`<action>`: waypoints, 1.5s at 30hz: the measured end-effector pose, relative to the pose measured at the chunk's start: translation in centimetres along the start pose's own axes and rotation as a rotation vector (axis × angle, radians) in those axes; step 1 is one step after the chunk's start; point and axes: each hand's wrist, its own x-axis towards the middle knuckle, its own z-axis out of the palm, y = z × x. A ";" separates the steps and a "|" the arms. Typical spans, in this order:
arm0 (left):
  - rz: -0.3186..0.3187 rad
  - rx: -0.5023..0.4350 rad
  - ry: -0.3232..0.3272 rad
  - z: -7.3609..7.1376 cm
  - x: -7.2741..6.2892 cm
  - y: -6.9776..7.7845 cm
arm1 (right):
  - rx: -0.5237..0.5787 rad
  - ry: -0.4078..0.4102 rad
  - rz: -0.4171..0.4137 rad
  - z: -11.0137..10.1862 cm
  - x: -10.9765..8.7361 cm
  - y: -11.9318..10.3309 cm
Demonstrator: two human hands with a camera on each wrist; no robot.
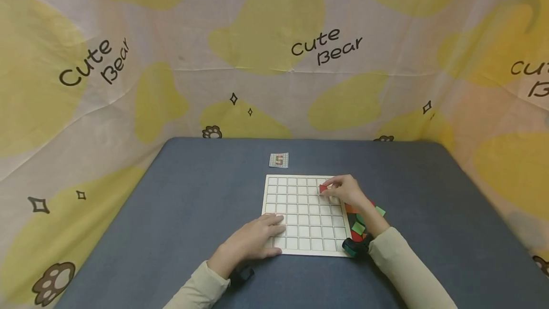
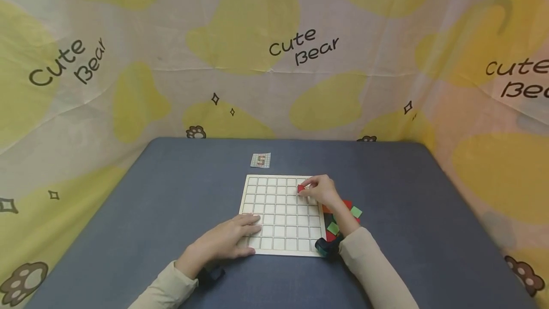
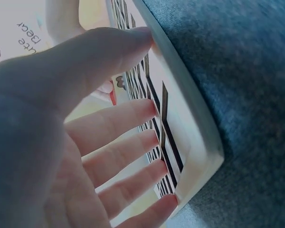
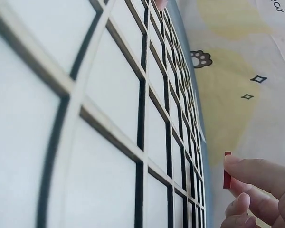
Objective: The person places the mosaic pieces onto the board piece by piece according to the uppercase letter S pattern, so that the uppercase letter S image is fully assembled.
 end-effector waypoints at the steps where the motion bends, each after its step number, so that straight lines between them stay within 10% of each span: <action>1: -0.004 -0.004 -0.004 0.0 0.0 0.0 | 0.002 -0.001 0.007 0.1 0.1 0.0; 45: -0.028 -0.035 -0.002 0.0 0.0 0.2 | -0.106 0.008 0.045 2.5 2.3 -1.2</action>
